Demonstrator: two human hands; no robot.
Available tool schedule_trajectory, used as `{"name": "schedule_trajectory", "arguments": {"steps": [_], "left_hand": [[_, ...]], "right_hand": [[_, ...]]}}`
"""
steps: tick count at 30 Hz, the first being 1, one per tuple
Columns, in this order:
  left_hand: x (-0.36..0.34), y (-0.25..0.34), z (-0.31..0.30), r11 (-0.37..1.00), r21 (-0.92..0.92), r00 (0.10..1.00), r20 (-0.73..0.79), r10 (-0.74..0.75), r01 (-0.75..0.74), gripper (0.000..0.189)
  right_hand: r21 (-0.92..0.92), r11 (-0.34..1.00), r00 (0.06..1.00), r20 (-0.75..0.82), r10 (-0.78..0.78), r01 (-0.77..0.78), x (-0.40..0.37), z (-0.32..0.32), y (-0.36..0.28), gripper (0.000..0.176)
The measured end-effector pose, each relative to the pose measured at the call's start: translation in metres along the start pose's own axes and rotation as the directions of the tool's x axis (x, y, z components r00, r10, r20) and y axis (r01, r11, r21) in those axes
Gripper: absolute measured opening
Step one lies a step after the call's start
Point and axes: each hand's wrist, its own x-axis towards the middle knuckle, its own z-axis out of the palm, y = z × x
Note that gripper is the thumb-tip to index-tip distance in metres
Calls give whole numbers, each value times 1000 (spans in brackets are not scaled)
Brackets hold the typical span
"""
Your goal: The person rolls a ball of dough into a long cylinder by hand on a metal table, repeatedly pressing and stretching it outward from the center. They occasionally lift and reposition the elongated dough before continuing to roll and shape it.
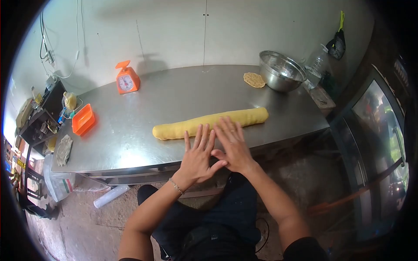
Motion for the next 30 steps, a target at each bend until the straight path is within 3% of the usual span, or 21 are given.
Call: {"name": "schedule_trajectory", "arguments": {"steps": [2,3,6,11,14,15,18,19,22,23,27,30], "left_hand": [[17,-7,23,999,-39,1000,-3,-29,29,114],[27,-12,29,999,34,999,-39,-36,37,113],[57,-38,37,997,43,995,-82,-64,67,110],[114,-89,46,987,115,967,-242,-83,114,108],[154,-111,30,963,84,967,-23,-254,255,108],[167,-125,39,951,91,956,-18,-294,294,106],[201,-140,13,904,-42,878,262,-401,426,101],[213,-147,11,886,-44,846,322,-425,462,100],[240,-175,28,867,-74,835,322,-447,493,101],[254,-185,28,842,-41,776,415,-475,538,107],[275,-203,33,809,-22,708,499,-500,587,118],[277,-205,37,807,-23,721,465,-514,590,113]], "right_hand": [[100,995,997,78,-20,12,16,35,7,94],[103,995,998,64,11,-17,28,46,10,93],[27,996,991,104,83,-86,62,61,28,94],[-210,970,993,-15,120,-121,134,87,63,88],[-147,937,896,276,347,-318,184,79,76,88],[-108,906,796,444,411,-408,202,59,72,85],[-201,920,823,412,390,-335,231,102,113,88],[-193,896,756,483,442,-401,244,107,125,97],[-182,876,738,479,475,-446,267,122,142,105],[-200,875,716,508,478,-441,275,124,148,107],[-243,866,704,508,497,-436,292,137,160,110],[-256,864,712,490,502,-433,290,135,159,112]]}}
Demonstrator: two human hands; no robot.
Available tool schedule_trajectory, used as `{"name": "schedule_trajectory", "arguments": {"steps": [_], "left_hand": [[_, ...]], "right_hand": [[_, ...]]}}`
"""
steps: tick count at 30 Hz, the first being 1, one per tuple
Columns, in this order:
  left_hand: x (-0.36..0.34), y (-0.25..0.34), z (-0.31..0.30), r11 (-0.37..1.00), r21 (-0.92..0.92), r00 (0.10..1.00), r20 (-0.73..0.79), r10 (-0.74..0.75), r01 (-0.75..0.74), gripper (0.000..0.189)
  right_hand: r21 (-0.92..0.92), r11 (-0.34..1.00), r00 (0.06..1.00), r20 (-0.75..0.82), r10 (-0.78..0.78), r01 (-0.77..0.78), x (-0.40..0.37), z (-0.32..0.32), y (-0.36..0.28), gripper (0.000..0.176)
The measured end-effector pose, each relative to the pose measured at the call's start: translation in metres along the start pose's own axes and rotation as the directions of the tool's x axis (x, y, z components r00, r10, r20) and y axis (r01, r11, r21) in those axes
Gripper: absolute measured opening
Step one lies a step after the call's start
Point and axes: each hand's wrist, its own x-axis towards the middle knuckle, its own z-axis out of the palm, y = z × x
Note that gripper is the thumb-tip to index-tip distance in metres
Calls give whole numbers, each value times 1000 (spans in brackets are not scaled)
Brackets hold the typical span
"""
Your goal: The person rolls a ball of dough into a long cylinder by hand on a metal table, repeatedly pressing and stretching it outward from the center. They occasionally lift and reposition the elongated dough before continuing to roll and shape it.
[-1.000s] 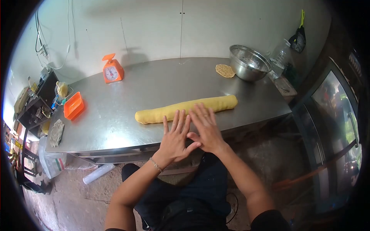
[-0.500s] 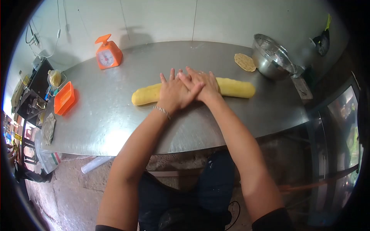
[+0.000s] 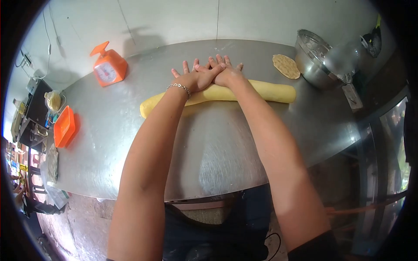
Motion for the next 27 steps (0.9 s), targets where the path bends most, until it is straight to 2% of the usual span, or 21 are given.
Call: {"name": "schedule_trajectory", "arguments": {"steps": [6,10,14,15,18,19,22,25,26,27], "left_hand": [[-25,-2,9,999,-24,999,-35,40,-41,118],[-39,-4,21,999,38,1000,-19,17,-16,126],[-76,-6,29,986,33,986,-16,164,-164,126],[-89,-4,34,977,38,973,-96,211,-208,116],[-139,11,45,972,209,962,-226,156,-108,113],[-151,12,54,971,201,941,-282,187,-133,114],[-185,3,86,937,275,847,-423,321,-217,119],[-238,2,113,885,375,755,-484,442,-277,119],[-254,-1,122,863,410,716,-502,485,-297,119],[-269,-5,128,850,406,717,-476,510,-335,118]], "right_hand": [[-5,999,998,-49,-44,43,-31,5,-1,112],[-133,991,991,-126,-42,25,-57,20,-1,103],[-71,994,984,-156,-88,77,-107,13,-8,95],[-52,994,984,-146,-99,92,-122,8,-10,92],[-7,990,972,-189,-142,143,-166,3,-14,83],[6,987,964,-214,-157,162,-181,5,-15,81],[-39,973,871,-439,-222,228,-215,37,-8,82],[-118,942,660,-686,-306,314,-256,77,5,86],[-94,938,670,-676,-307,335,-274,83,8,87],[-70,932,681,-664,-309,355,-295,87,11,88]]}}
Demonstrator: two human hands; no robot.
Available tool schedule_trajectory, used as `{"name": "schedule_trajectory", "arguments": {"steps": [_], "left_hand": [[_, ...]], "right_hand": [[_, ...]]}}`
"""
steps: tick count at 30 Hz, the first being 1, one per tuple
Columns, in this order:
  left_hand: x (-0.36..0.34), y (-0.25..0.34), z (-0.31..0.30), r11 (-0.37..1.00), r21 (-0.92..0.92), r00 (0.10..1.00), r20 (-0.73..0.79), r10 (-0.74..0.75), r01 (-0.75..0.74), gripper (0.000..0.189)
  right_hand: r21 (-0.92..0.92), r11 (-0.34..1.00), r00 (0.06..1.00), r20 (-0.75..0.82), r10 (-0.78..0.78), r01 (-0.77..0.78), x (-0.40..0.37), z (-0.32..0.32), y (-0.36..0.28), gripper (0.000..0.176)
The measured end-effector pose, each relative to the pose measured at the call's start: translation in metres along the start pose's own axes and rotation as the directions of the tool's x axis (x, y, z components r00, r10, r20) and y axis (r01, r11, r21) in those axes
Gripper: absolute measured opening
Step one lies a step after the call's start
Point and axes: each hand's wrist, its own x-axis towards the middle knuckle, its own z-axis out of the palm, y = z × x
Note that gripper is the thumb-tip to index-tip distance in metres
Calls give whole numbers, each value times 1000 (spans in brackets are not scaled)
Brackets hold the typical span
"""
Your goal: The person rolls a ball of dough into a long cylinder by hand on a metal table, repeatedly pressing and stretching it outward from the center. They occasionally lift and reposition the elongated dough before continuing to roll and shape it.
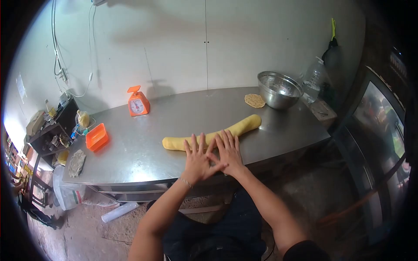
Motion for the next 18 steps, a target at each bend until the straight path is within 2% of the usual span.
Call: {"name": "schedule_trajectory", "arguments": {"steps": [2,4,7,9,11,14,16,18], "left_hand": [[-26,0,-11,997,-54,998,33,62,-61,116],[-42,-3,-24,999,3,999,36,35,-35,113],[-47,-18,-27,999,42,997,67,-29,26,104],[-39,-27,-25,996,71,993,97,-65,58,100],[-26,-32,-22,994,76,995,62,-81,76,95],[4,-48,-10,987,128,995,-24,-98,100,91],[29,-64,-2,982,124,990,-3,-140,140,89],[57,-77,2,976,143,987,-15,-161,162,85]], "right_hand": [[47,999,998,64,-8,5,-16,-29,-2,89],[79,997,987,160,-22,9,-26,-56,6,89],[-107,993,996,82,-35,44,-20,-68,32,88],[-120,993,992,122,16,-1,-14,-55,54,86],[-85,996,993,118,20,-10,-4,-44,65,85],[-127,991,990,133,47,-30,24,-29,75,84],[-162,987,995,94,31,-16,46,-19,83,83],[-139,988,988,126,87,-69,70,-7,94,83]]}}
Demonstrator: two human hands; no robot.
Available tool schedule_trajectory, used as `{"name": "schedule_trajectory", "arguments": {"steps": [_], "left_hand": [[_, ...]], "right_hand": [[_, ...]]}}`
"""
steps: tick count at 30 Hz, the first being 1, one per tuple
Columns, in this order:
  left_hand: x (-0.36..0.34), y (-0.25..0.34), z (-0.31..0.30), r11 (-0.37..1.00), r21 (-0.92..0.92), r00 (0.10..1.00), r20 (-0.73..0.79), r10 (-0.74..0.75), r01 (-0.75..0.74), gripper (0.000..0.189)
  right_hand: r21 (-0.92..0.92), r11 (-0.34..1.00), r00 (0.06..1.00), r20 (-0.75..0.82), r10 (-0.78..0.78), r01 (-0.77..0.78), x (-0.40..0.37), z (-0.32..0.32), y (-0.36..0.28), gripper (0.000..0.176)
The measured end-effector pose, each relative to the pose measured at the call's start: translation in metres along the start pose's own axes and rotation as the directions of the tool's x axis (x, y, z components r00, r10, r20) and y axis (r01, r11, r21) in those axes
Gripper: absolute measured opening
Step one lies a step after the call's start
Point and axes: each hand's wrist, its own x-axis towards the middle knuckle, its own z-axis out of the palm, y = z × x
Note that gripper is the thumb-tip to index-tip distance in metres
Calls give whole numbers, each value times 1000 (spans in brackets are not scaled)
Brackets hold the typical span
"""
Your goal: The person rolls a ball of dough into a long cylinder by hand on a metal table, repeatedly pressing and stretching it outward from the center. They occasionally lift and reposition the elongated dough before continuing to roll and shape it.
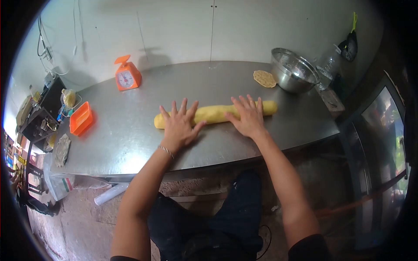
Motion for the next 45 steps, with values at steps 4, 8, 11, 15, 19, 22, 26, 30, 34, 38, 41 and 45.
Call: {"name": "schedule_trajectory", "arguments": {"steps": [4,8,11,15,19,22,26,30,34,38,41,45], "left_hand": [[64,-22,-7,983,-142,910,410,-52,121,83],[105,-38,15,974,-136,853,516,-86,180,87],[133,-47,30,953,-122,793,589,-155,277,94],[162,-54,34,929,-138,727,666,-169,343,108],[171,-52,41,933,-109,740,643,-197,343,109],[164,-54,40,933,-124,759,623,-191,337,108],[143,-52,41,930,-135,781,592,-201,342,106],[110,-39,26,949,-114,820,539,-191,295,102],[67,-23,2,963,-140,890,430,-150,230,100],[12,-11,4,992,-97,983,174,-67,85,100],[-31,2,-9,1000,-8,996,87,14,-13,105],[-87,14,-34,992,-19,991,57,122,-121,104]], "right_hand": [[9,985,941,298,162,-173,63,-11,-5,87],[-30,964,857,450,250,-265,111,12,5,97],[-7,953,842,465,272,-304,134,31,17,98],[10,938,801,523,291,-347,162,49,29,100],[4,936,809,504,302,-351,175,59,33,99],[1,940,821,488,296,-340,170,57,32,97],[7,957,851,459,255,-290,141,46,26,93],[-15,975,887,412,208,-222,106,26,13,91],[37,989,974,184,133,-143,61,24,7,85],[6,999,999,-10,42,-42,7,14,-3,84],[-1,1000,996,-91,-13,13,-41,-7,-14,88],[23,1000,1000,-13,-7,7,-100,-37,-23,92]]}}
